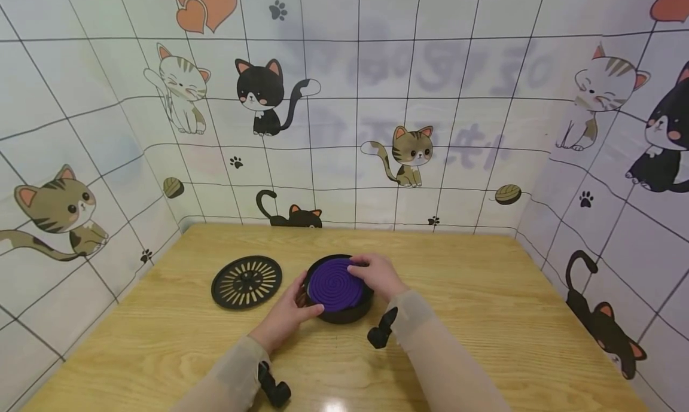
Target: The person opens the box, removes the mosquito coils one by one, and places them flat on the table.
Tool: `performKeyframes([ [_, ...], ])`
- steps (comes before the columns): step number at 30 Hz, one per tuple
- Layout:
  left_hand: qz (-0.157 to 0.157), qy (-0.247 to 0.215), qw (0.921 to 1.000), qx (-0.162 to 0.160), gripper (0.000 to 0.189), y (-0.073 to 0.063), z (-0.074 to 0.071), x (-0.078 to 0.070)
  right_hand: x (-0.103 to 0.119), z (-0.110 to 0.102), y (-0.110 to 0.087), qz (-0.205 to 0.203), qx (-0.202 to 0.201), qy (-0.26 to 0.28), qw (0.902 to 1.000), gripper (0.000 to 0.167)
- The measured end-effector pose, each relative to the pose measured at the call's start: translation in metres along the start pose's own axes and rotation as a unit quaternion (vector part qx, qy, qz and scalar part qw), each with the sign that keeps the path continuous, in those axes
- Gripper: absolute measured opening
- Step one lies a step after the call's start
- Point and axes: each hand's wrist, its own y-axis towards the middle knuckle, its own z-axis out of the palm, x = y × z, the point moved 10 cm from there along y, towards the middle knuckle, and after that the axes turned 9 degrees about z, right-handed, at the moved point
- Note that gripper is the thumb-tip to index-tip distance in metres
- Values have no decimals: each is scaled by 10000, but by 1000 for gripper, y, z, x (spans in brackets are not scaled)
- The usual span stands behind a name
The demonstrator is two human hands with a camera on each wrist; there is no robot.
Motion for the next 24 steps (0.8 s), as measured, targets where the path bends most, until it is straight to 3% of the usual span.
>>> performKeyframes([
  [10,35,-36,10000,-19,104,0,1,-3,9,0,-5,222,261,467,9983,44],
  [16,-47,-117,9999,-33,104,-1,1,-1,4,6,-5,244,623,1353,9885,47],
  [24,-96,-53,9999,-57,104,-2,0,-2,2,6,-9,120,942,1684,9811,49],
])
